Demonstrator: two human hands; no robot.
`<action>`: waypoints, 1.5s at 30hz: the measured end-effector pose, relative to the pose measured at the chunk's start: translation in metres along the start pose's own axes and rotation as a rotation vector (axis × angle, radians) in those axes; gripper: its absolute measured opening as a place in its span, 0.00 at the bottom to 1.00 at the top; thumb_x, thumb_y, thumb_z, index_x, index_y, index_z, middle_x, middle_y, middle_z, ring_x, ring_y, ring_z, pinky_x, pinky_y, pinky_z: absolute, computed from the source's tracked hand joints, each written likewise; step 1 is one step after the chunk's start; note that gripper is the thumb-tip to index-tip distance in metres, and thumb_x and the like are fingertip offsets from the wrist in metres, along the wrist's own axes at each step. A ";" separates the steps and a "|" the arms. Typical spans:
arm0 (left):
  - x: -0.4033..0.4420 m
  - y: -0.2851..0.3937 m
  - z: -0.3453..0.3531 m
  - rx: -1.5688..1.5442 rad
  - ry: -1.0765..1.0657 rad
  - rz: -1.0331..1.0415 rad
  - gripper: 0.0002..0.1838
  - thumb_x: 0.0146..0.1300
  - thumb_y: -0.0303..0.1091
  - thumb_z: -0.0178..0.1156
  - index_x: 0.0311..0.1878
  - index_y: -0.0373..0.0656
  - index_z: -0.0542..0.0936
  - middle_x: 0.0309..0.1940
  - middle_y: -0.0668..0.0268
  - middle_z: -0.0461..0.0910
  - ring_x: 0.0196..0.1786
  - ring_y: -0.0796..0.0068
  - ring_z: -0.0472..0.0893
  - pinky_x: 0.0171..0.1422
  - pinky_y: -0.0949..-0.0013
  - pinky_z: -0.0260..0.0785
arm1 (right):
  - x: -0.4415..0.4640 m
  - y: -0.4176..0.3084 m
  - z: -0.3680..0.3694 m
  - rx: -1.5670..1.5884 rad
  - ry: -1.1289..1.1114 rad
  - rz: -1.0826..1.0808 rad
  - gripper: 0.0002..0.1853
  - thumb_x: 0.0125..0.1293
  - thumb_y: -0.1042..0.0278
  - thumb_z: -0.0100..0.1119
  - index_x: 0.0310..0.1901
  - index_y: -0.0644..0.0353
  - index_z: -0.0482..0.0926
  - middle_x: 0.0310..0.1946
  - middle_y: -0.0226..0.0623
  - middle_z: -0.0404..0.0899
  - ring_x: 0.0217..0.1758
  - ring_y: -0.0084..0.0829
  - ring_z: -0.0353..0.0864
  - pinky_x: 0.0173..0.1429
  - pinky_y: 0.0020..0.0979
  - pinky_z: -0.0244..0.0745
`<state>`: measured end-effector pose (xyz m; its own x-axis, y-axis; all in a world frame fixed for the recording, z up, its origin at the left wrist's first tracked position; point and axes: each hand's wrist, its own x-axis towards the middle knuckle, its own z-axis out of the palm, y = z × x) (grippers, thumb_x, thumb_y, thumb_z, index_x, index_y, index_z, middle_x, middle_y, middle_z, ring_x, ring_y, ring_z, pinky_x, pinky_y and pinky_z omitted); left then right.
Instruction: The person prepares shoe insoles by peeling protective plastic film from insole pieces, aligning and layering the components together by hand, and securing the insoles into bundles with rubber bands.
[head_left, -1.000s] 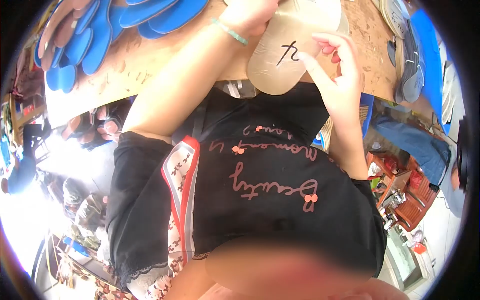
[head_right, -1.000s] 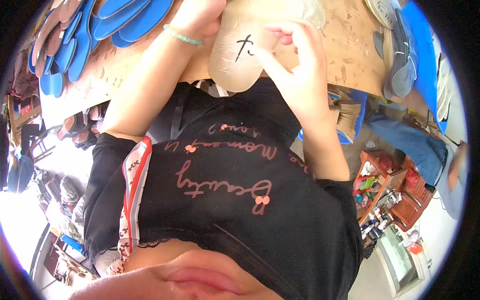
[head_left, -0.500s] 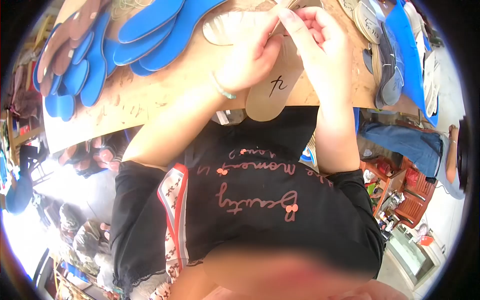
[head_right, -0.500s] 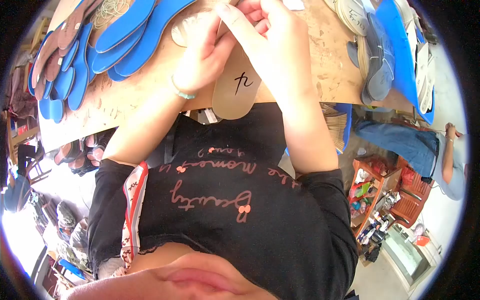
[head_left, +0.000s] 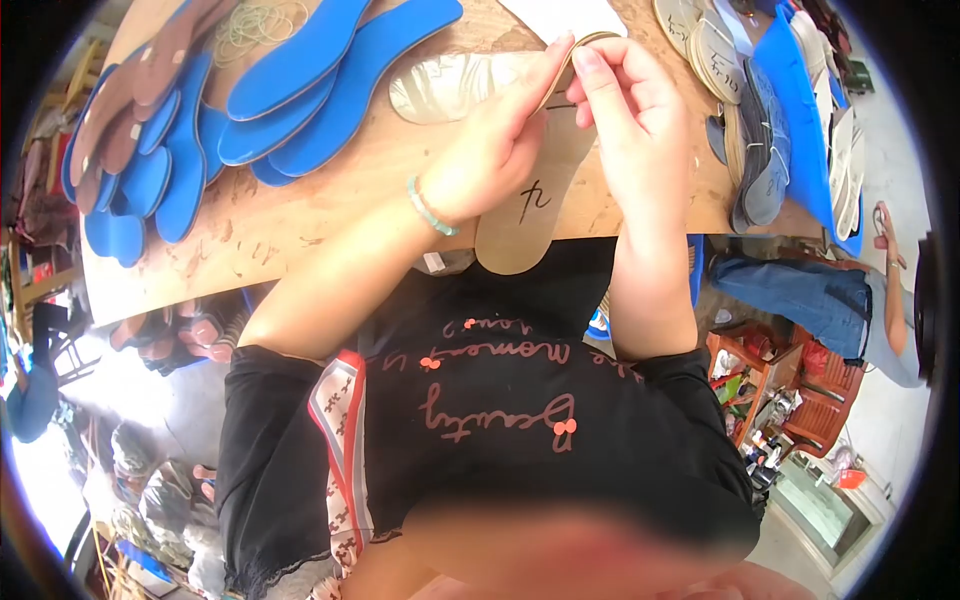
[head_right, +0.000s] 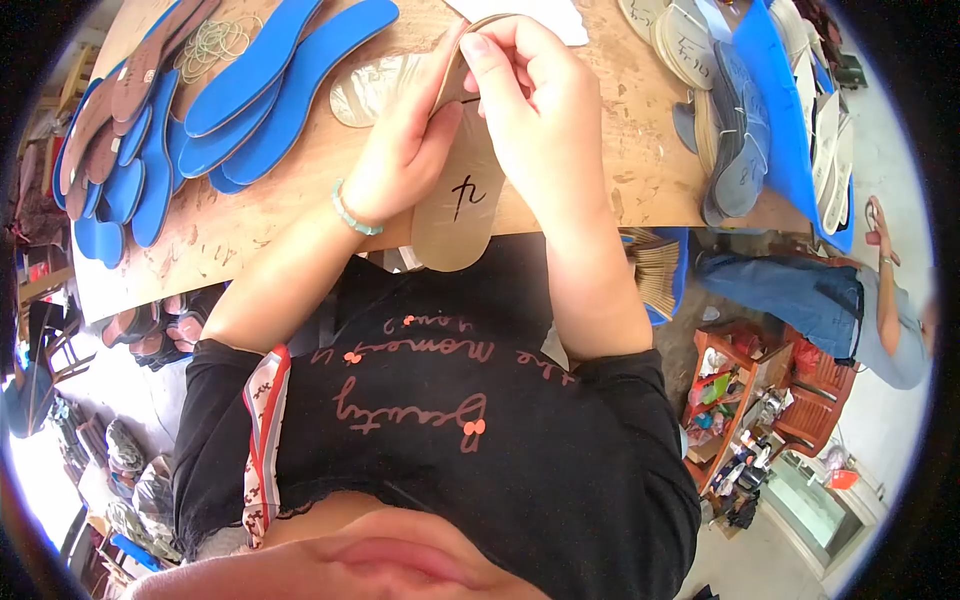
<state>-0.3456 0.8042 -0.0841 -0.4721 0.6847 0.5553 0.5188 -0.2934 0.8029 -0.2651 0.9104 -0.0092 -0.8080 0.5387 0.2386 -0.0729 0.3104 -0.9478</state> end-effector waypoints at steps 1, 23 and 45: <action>0.000 0.000 0.000 0.002 -0.002 0.000 0.41 0.59 0.12 0.44 0.77 0.47 0.53 0.50 0.45 0.77 0.53 0.50 0.78 0.60 0.63 0.69 | 0.001 0.001 0.000 -0.009 -0.006 -0.022 0.07 0.71 0.70 0.57 0.40 0.65 0.79 0.28 0.26 0.79 0.31 0.13 0.76 0.36 0.18 0.72; 0.002 -0.003 -0.002 -0.204 0.007 0.097 0.39 0.57 0.09 0.42 0.75 0.43 0.58 0.65 0.50 0.68 0.69 0.53 0.67 0.74 0.61 0.57 | -0.005 -0.009 -0.007 0.113 -0.016 0.028 0.09 0.70 0.71 0.58 0.44 0.69 0.81 0.33 0.38 0.85 0.36 0.25 0.85 0.41 0.22 0.78; -0.001 0.004 -0.008 0.030 0.072 0.105 0.30 0.59 0.12 0.49 0.67 0.41 0.72 0.55 0.53 0.74 0.59 0.57 0.73 0.64 0.63 0.66 | 0.003 -0.011 -0.009 0.032 -0.017 0.067 0.02 0.63 0.79 0.61 0.33 0.63 0.78 0.26 0.23 0.78 0.29 0.12 0.74 0.37 0.16 0.70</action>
<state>-0.3489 0.7970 -0.0796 -0.4634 0.6014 0.6509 0.5888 -0.3399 0.7333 -0.2612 0.9155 0.0041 -0.8212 0.5443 0.1715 -0.0371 0.2491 -0.9678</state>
